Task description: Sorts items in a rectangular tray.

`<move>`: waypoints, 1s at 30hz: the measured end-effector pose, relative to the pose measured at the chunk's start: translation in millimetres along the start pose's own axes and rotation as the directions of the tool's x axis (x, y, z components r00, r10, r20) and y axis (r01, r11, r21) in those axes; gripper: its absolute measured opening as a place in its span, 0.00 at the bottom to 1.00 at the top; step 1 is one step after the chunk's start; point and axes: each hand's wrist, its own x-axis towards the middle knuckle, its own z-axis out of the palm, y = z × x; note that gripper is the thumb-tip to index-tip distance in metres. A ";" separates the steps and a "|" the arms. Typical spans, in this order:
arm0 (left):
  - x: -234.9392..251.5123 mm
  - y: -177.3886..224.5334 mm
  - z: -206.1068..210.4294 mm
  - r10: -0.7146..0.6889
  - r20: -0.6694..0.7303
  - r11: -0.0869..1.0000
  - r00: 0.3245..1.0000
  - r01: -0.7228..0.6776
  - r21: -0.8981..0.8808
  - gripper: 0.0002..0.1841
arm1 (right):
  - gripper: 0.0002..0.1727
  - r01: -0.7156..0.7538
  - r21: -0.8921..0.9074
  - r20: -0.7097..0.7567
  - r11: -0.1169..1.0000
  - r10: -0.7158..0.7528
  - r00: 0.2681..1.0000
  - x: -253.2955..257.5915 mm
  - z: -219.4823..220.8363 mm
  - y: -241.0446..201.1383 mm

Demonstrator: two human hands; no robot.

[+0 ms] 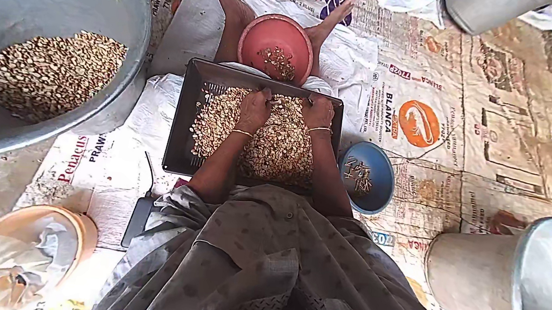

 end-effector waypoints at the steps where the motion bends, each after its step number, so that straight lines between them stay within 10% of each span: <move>1: 0.2 -0.7 -1.1 -0.003 0.006 1.000 1.000 0.003 -0.026 0.14 | 0.17 0.052 0.108 -0.016 0.993 -0.051 0.999 1.6 0.5 7.1; 6: 2.4 -10.3 -4.7 0.007 -0.010 0.928 1.000 -0.010 -0.372 0.10 | 0.10 0.159 0.760 -0.038 0.630 -0.202 0.979 -6.2 0.3 21.1; 11: -2.4 -6.6 -7.3 -0.052 0.050 0.605 0.997 0.072 -0.793 0.07 | 0.12 0.002 0.920 0.095 0.392 -0.227 0.969 -12.6 -11.2 15.8; 16: -7.2 0.1 -10.1 -0.072 0.234 0.363 0.970 0.244 -0.899 0.09 | 0.10 -0.033 0.924 0.141 0.382 -0.258 0.956 -18.9 -16.2 10.3; 30: -8.8 9.6 -5.5 -0.093 0.309 0.343 0.946 0.322 -0.883 0.11 | 0.08 0.077 0.869 0.073 0.490 -0.279 0.958 -47.2 -30.5 -23.0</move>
